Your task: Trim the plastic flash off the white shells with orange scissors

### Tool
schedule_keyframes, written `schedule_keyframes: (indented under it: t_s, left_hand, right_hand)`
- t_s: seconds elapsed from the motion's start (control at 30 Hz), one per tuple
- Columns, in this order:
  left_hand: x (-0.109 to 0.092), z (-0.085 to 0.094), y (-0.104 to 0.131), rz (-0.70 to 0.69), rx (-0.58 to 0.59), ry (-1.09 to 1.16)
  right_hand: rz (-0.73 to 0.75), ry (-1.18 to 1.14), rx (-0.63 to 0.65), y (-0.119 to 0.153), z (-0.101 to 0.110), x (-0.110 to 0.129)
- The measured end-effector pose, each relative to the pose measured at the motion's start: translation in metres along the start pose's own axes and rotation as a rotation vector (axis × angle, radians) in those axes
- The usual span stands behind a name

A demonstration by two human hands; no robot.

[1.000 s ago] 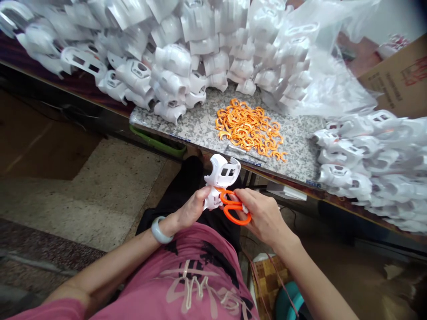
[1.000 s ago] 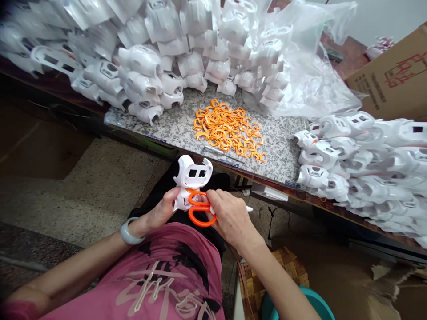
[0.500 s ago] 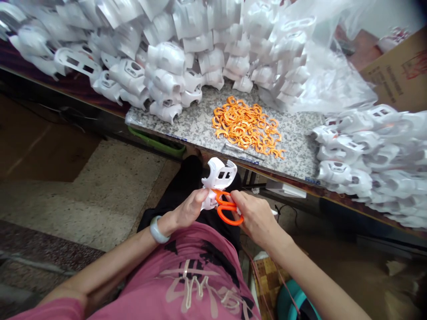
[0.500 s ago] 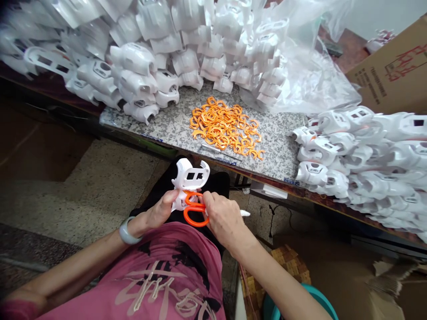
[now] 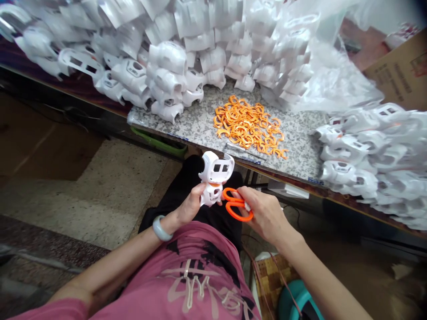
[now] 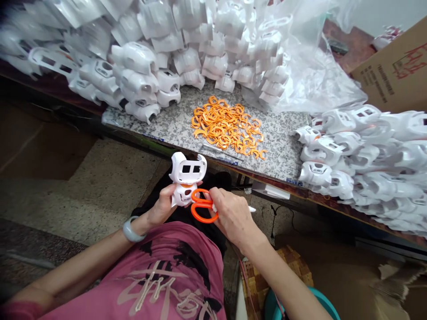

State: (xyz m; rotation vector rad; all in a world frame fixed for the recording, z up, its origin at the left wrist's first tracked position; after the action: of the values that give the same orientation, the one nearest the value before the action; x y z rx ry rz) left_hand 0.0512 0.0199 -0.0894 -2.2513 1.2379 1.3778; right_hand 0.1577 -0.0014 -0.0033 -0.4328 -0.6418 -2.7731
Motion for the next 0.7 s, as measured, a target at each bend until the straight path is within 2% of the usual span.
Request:
schedule_keyframes:
  t_s: [0.1, 0.43, 0.6, 0.7]
  left_hand:
    - [-0.002, 0.001, 0.002, 0.01, -0.002, 0.0]
    - [0.008, 0.005, 0.006, 0.071, 0.008, -0.105]
    - [-0.003, -0.005, 0.009, 0.078, 0.079, -0.275]
    - [-0.003, -0.008, 0.013, 0.086, 0.087, -0.3]
  right_hand:
    - [-0.009, 0.004, -0.002, 0.002, 0.0, 0.0]
    - [-0.098, 0.018, 0.142, -0.003, -0.012, 0.001]
    - [-0.177, 0.076, 0.24, -0.003, -0.017, 0.006]
    - [-0.258, 0.111, 0.314, -0.003, -0.02, 0.008]
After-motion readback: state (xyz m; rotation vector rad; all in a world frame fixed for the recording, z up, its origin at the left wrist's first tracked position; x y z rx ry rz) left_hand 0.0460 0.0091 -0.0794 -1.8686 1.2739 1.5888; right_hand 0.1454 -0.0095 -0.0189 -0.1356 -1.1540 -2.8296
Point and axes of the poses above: each hand's wrist, its own y-axis away from the middle knuckle, its own z-axis out of the back of the hand, x = y × z, the point moved 9 cm from there along -y, towards the middle knuckle, and after that the axes turned 12 degrees about x, right-handed, at the moved point
